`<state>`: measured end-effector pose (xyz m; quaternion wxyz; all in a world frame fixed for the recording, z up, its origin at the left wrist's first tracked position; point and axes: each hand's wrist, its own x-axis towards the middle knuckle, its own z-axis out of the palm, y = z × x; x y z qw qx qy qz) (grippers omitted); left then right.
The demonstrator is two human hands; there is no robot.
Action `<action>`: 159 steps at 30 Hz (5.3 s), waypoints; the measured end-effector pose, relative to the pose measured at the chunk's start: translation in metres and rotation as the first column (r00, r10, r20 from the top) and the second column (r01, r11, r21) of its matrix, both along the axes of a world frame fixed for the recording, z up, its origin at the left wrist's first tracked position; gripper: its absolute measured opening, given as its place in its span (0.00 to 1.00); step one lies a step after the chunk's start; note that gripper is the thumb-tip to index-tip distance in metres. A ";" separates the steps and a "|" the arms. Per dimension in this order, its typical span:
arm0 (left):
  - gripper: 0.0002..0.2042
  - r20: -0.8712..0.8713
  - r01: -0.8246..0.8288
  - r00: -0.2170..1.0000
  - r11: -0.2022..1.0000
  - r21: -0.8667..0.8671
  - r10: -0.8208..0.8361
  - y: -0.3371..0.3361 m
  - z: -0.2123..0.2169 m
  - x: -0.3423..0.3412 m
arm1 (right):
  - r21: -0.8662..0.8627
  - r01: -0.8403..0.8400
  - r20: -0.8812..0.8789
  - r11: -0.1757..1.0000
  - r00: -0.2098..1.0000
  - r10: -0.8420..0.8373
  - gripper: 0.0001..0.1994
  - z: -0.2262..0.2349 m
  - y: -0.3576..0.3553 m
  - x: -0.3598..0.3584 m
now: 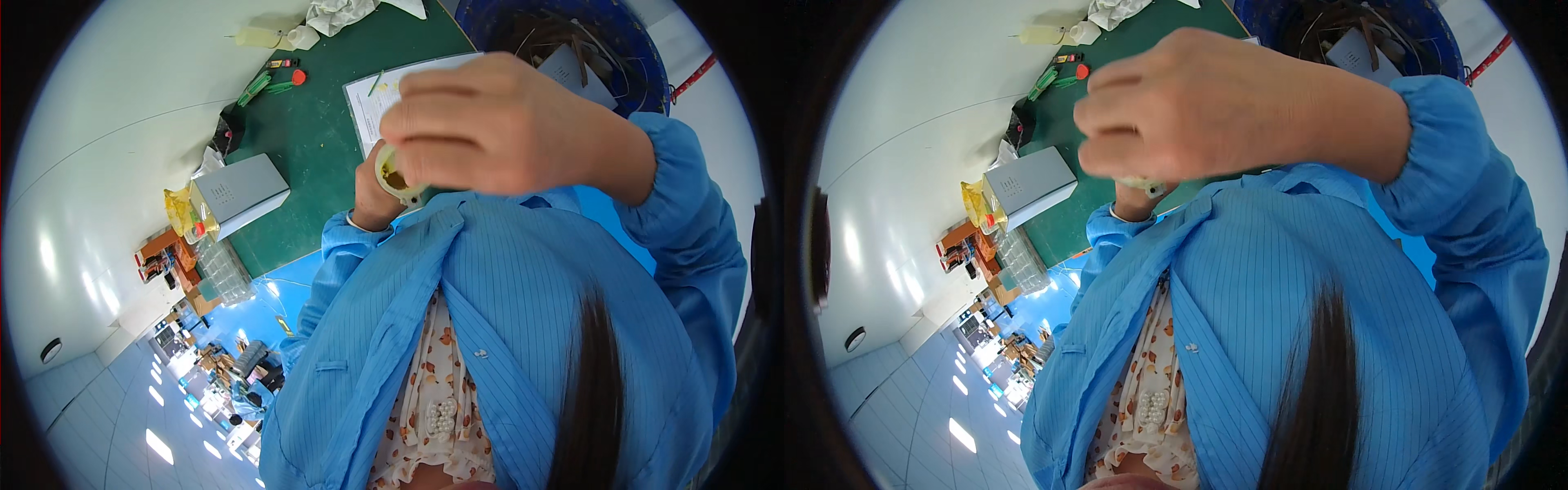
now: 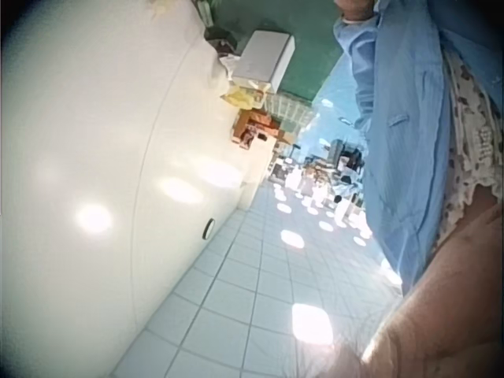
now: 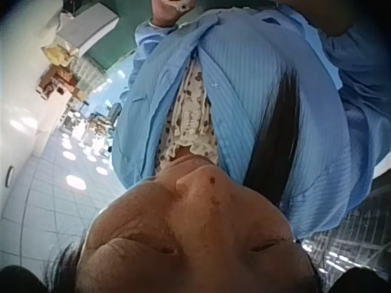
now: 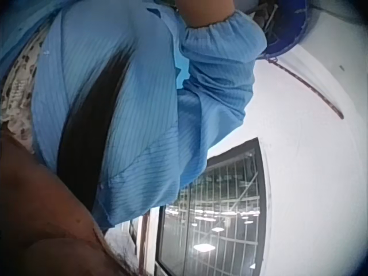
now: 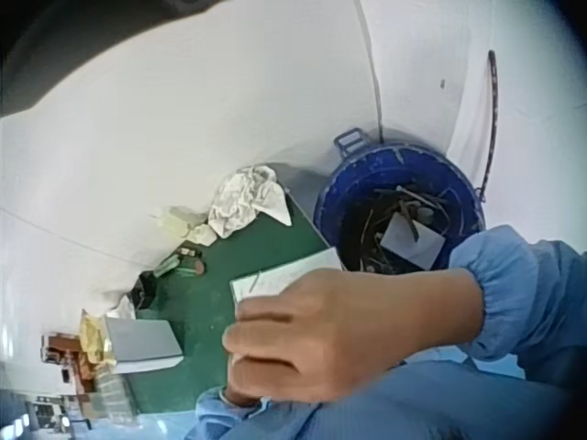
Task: Applying sealant from a tube and filling a small container with liquid from a large industrial can.
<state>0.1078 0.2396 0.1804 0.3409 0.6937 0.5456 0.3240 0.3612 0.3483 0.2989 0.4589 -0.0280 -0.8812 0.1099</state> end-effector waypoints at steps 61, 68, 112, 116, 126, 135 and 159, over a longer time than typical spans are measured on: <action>0.21 0.048 -0.114 0.992 0.987 -0.113 0.120 -0.007 0.020 -0.009 | 0.251 -0.030 0.558 0.968 0.821 -0.120 0.02 0.059 -0.012 0.017; 0.22 0.028 -0.099 0.994 0.990 -0.096 0.103 -0.005 0.020 0.000 | 0.431 0.008 0.469 0.902 0.853 -0.231 0.04 0.046 -0.013 0.009; 0.22 0.047 -0.265 0.964 0.944 0.195 0.261 0.003 0.003 0.004 | -0.450 0.118 0.558 0.885 0.811 0.176 0.01 0.019 -0.023 0.001; 0.21 0.084 -0.257 0.966 0.947 0.192 0.245 0.013 0.010 0.006 | -0.583 0.192 0.527 0.790 0.829 0.188 0.04 0.010 -0.027 0.001; 0.21 -0.049 -0.221 0.968 0.932 0.286 0.244 0.018 0.003 0.002 | -0.169 0.299 0.445 0.939 0.874 -0.198 0.06 -0.011 -0.039 0.017; 0.20 -0.280 -0.220 0.889 0.873 0.436 0.363 0.020 -0.006 -0.003 | -0.682 0.388 0.456 0.620 0.888 -0.055 0.09 -0.051 -0.044 -0.003; 0.20 -0.352 -0.213 0.855 0.878 0.430 0.380 0.028 -0.035 -0.016 | -0.970 0.226 0.234 -0.092 0.968 -0.088 0.09 -0.058 -0.047 -0.023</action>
